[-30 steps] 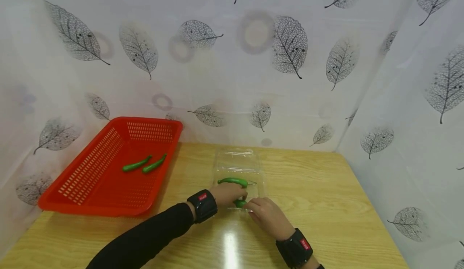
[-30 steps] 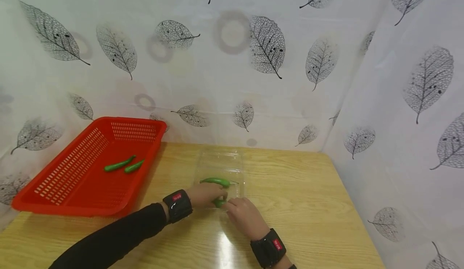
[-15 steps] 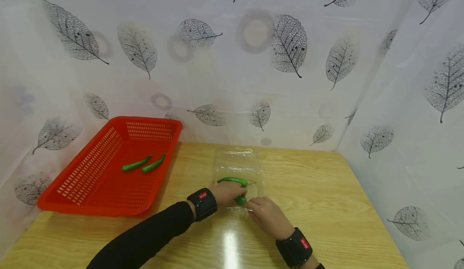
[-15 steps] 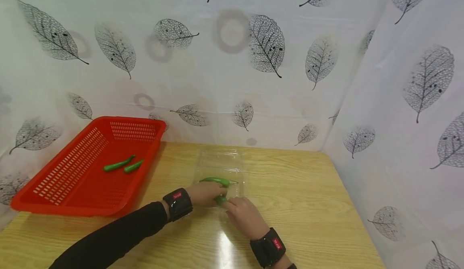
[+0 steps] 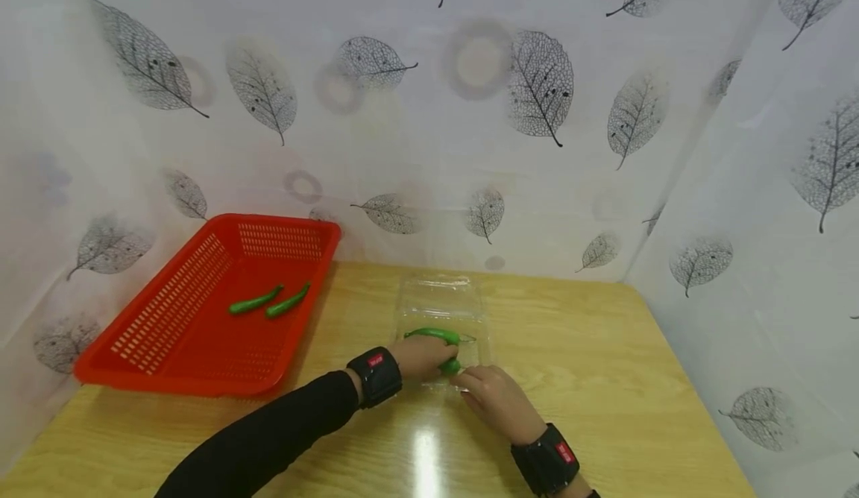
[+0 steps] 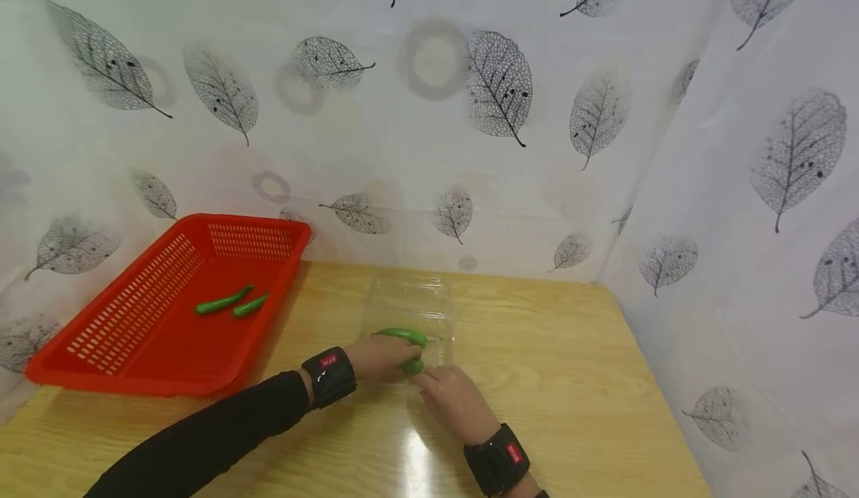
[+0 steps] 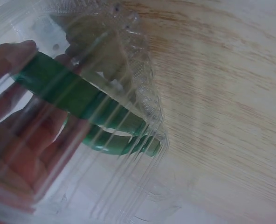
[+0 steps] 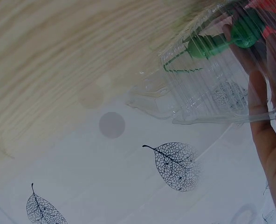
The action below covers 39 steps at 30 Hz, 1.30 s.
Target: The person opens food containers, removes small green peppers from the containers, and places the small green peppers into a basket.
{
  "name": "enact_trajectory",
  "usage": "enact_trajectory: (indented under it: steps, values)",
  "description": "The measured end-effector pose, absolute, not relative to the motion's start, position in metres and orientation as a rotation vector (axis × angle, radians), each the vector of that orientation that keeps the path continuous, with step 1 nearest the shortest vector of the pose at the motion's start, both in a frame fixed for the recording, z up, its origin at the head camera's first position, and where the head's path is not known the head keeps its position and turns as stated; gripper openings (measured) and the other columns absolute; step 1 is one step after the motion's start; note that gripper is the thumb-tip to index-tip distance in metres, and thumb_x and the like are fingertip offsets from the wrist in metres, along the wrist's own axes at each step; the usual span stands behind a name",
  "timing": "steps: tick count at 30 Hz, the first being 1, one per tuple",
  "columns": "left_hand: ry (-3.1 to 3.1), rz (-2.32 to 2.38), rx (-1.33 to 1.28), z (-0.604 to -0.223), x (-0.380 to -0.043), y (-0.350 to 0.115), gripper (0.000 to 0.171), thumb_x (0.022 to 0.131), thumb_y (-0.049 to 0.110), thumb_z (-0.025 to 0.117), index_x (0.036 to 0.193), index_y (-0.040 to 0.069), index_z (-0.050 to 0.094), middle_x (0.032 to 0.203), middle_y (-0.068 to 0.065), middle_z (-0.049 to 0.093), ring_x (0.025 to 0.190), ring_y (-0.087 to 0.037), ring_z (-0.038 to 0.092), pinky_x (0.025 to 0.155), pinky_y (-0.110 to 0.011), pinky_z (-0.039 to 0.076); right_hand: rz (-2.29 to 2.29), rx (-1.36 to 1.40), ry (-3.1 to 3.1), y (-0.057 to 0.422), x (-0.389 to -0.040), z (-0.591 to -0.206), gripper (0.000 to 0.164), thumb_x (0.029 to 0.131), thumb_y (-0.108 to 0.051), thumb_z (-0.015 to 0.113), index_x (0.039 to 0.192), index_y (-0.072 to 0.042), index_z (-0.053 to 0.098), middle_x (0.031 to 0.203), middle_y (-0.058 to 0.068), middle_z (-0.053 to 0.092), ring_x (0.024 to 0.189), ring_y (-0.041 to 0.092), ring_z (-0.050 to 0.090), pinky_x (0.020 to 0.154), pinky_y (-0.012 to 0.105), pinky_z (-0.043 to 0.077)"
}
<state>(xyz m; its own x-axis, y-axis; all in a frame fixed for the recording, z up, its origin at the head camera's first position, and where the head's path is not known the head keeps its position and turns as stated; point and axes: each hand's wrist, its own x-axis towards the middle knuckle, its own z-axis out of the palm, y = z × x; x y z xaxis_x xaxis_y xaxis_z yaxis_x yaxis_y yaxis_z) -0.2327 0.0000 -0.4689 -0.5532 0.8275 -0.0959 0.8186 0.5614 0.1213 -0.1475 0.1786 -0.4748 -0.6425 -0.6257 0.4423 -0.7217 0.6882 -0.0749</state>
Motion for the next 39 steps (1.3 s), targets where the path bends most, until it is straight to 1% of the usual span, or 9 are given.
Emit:
enact_trajectory:
  steps: [4, 9, 16, 19, 26, 31, 35, 39]
  values:
    - [2.642, 0.070, 1.416, -0.468, -0.227, 0.002, 0.019, 0.084, 0.017, 0.069, 0.097, 0.019, 0.056, 0.078, 0.009, 0.060, 0.072, -0.003, 0.056, 0.065, -0.016, 0.045, 0.335, 1.069, -2.492, 0.181, -0.145, -0.479, 0.030, 0.067, -0.007, 0.080, 0.094, -0.013, 0.070, 0.088, -0.004, 0.069, 0.078, 0.010, 0.064, 0.069, 0.025, 0.050]
    - [2.636, 0.050, 1.405, -0.465, -0.224, 0.003, 0.017, 0.086, 0.019, 0.067, 0.100, 0.017, 0.059, 0.081, 0.009, 0.062, 0.074, -0.002, 0.057, 0.066, -0.015, 0.045, 0.348, 1.052, -2.513, 0.180, -0.143, -0.478, 0.029, 0.069, -0.007, 0.079, 0.095, -0.014, 0.069, 0.089, -0.004, 0.069, 0.079, 0.009, 0.064, 0.069, 0.024, 0.050]
    - [2.667, 0.059, 1.402, -0.472, -0.232, 0.002, 0.017, 0.084, 0.017, 0.069, 0.097, 0.018, 0.059, 0.082, 0.009, 0.062, 0.077, -0.004, 0.058, 0.067, -0.017, 0.047, 0.368, 1.054, -2.498, 0.178, -0.147, -0.478, 0.029, 0.070, -0.008, 0.079, 0.095, -0.015, 0.069, 0.090, -0.005, 0.069, 0.080, 0.008, 0.064, 0.069, 0.024, 0.050]
    - [2.684, 0.053, 1.404, -0.476, -0.234, 0.001, 0.017, 0.083, 0.017, 0.070, 0.096, 0.019, 0.059, 0.081, 0.010, 0.062, 0.075, -0.003, 0.058, 0.066, -0.017, 0.047, 0.373, 1.055, -2.504, 0.178, -0.149, -0.478, 0.028, 0.070, -0.008, 0.078, 0.096, -0.015, 0.069, 0.090, -0.005, 0.069, 0.080, 0.008, 0.064, 0.069, 0.023, 0.050]
    - [2.706, 0.073, 1.369, -0.475, -0.235, -0.001, 0.013, 0.083, 0.019, 0.070, 0.089, 0.019, 0.058, 0.075, 0.011, 0.058, 0.068, -0.001, 0.051, 0.063, -0.017, 0.045, 0.361, 1.054, -2.495, 0.177, -0.150, -0.478, 0.030, 0.070, -0.009, 0.079, 0.097, -0.016, 0.068, 0.090, -0.005, 0.069, 0.080, 0.007, 0.063, 0.069, 0.023, 0.050]
    - [2.710, 0.068, 1.352, -0.474, -0.235, -0.001, 0.013, 0.083, 0.020, 0.070, 0.086, 0.018, 0.058, 0.073, 0.011, 0.053, 0.069, -0.002, 0.049, 0.063, -0.017, 0.044, 0.358, 1.048, -2.504, 0.177, -0.149, -0.477, 0.031, 0.069, -0.009, 0.079, 0.097, -0.017, 0.067, 0.090, -0.006, 0.069, 0.081, 0.007, 0.063, 0.070, 0.023, 0.050]
    - [2.710, 0.117, 1.373, -0.470, -0.235, -0.003, 0.010, 0.086, 0.019, 0.066, 0.085, 0.017, 0.056, 0.072, 0.010, 0.047, 0.068, -0.004, 0.045, 0.062, -0.018, 0.042, 0.365, 1.043, -2.526, 0.178, -0.148, -0.477, 0.027, 0.071, -0.010, 0.079, 0.096, -0.016, 0.068, 0.090, -0.006, 0.069, 0.082, 0.007, 0.064, 0.072, 0.024, 0.051]
    - [2.703, 0.172, 1.371, -0.463, -0.233, -0.006, 0.007, 0.090, 0.019, 0.062, 0.087, 0.017, 0.056, 0.072, 0.010, 0.045, 0.067, -0.005, 0.042, 0.061, -0.018, 0.040, 0.387, 1.037, -2.535, 0.179, -0.147, -0.477, 0.025, 0.072, -0.011, 0.078, 0.096, -0.016, 0.070, 0.089, -0.006, 0.069, 0.082, 0.007, 0.064, 0.072, 0.024, 0.052]
